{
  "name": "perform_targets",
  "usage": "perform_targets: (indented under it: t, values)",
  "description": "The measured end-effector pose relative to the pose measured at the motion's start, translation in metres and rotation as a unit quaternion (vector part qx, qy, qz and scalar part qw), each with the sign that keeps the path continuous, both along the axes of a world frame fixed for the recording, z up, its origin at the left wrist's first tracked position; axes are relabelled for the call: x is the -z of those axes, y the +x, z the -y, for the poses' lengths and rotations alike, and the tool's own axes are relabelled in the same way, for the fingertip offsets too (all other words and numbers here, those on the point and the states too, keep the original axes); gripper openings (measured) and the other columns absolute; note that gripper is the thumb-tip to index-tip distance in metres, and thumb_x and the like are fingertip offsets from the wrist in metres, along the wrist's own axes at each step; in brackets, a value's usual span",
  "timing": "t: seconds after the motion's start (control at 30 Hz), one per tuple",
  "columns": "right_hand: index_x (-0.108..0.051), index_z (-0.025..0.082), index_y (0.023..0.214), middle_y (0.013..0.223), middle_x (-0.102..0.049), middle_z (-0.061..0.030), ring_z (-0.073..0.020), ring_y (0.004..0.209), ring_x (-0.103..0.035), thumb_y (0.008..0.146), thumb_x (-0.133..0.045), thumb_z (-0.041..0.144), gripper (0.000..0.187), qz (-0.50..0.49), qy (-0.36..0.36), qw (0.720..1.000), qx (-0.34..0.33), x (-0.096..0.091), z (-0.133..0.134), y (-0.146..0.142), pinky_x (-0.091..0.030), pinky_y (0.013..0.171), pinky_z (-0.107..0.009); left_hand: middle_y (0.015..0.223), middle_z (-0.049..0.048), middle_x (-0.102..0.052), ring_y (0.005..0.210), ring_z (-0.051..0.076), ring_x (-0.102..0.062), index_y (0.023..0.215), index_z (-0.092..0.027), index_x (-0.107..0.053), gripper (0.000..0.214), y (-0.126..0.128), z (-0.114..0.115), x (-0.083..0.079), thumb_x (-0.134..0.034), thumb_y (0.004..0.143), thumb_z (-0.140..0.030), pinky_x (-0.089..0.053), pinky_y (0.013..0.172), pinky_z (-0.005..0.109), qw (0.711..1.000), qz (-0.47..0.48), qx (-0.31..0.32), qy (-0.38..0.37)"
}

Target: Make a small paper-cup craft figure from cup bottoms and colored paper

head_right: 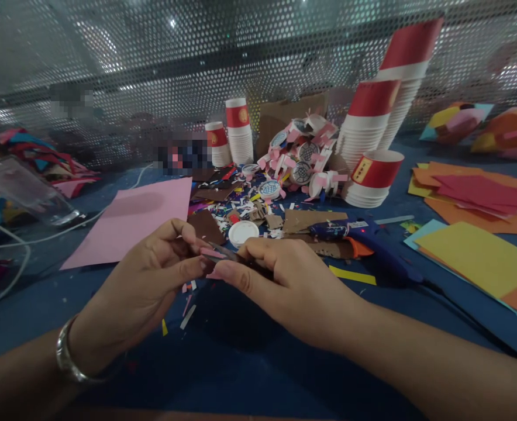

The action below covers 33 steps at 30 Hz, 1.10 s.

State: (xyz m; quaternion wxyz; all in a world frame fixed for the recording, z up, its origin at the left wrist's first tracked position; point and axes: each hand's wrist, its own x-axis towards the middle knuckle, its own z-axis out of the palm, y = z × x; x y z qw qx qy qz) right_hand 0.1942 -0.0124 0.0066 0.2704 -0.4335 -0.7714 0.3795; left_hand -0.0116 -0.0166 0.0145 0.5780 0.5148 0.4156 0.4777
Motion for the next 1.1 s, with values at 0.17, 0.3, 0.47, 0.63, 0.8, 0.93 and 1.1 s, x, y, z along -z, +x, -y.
perform_targets:
  t: [0.17, 0.3, 0.47, 0.63, 0.8, 0.93, 1.1]
  values:
    - [-0.051, 0.021, 0.072, 0.065, -0.044, 0.0031, -0.0119, 0.059, -0.041, 0.097, -0.044, 0.066, 0.052, 0.015, 0.008, 1.000, -0.007, 0.0010, 0.0007, 0.0001, -0.025, 0.052, -0.028, 0.082, -0.0020, -0.067, 0.078, 0.010, -0.061, 0.086, -0.019, -0.056, 0.028, 0.0025, 0.0031, 0.0000, -0.083, 0.078, -0.015, -0.050, 0.074, 0.021, 1.000, 0.019, 0.021, -0.011]
    - [-0.053, 0.021, 0.074, 0.063, -0.043, 0.0037, -0.0116, 0.056, -0.039, 0.097, -0.045, 0.066, 0.051, 0.010, -0.006, 1.000, -0.010, 0.0013, 0.0012, -0.0003, -0.024, 0.050, -0.028, 0.083, -0.0012, -0.068, 0.079, 0.011, -0.061, 0.086, -0.019, -0.056, 0.027, 0.0036, 0.0051, -0.0002, -0.083, 0.079, -0.018, -0.048, 0.074, 0.021, 0.998, 0.032, 0.036, -0.040]
    - [-0.052, 0.021, 0.071, 0.062, -0.044, 0.0033, -0.0113, 0.056, -0.040, 0.098, -0.045, 0.064, 0.052, 0.011, 0.006, 1.000, -0.002, -0.0005, 0.0027, -0.0012, -0.026, 0.050, -0.027, 0.081, -0.0030, -0.068, 0.076, 0.009, -0.061, 0.087, -0.019, -0.058, 0.027, 0.0034, 0.0044, -0.0004, -0.083, 0.078, -0.015, -0.049, 0.073, 0.020, 0.996, 0.060, 0.042, -0.048]
    - [-0.053, 0.021, 0.071, 0.061, -0.044, 0.0032, -0.0111, 0.055, -0.041, 0.098, -0.045, 0.064, 0.051, -0.005, 0.011, 1.000, -0.001, -0.0023, 0.0041, -0.0014, -0.026, 0.049, -0.027, 0.077, -0.0039, -0.068, 0.073, 0.007, -0.062, 0.085, -0.017, -0.061, 0.024, 0.0033, 0.0059, -0.0047, -0.083, 0.077, -0.010, -0.049, 0.071, 0.017, 0.996, 0.058, 0.050, -0.056]
    - [-0.050, 0.021, 0.069, 0.061, -0.043, 0.0034, -0.0110, 0.055, -0.039, 0.098, -0.046, 0.063, 0.052, -0.012, 0.025, 1.000, 0.001, -0.0023, 0.0053, -0.0011, -0.027, 0.050, -0.027, 0.075, -0.0029, -0.070, 0.070, 0.007, -0.064, 0.082, -0.015, -0.065, 0.022, 0.0030, 0.0047, -0.0077, -0.085, 0.074, -0.009, -0.049, 0.067, 0.017, 0.995, 0.057, 0.045, -0.064]
    - [-0.050, 0.020, 0.069, 0.062, -0.043, 0.0029, -0.0112, 0.056, -0.039, 0.098, -0.045, 0.063, 0.052, -0.008, 0.037, 0.999, 0.005, -0.0009, 0.0049, -0.0015, -0.026, 0.051, -0.028, 0.075, -0.0019, -0.071, 0.070, 0.009, -0.066, 0.083, -0.015, -0.068, 0.023, 0.0010, 0.0014, -0.0072, -0.087, 0.071, -0.011, -0.050, 0.067, 0.018, 0.996, 0.035, 0.047, -0.061]
    - [-0.053, 0.020, 0.071, 0.063, -0.042, 0.0029, -0.0115, 0.057, -0.039, 0.099, -0.044, 0.062, 0.051, -0.001, 0.042, 0.999, 0.005, -0.0009, 0.0038, -0.0025, -0.026, 0.052, -0.029, 0.072, -0.0018, -0.071, 0.069, 0.008, -0.065, 0.082, -0.014, -0.066, 0.019, 0.0005, -0.0001, -0.0070, -0.083, 0.075, -0.009, -0.050, 0.066, 0.018, 0.994, 0.050, 0.053, -0.077]
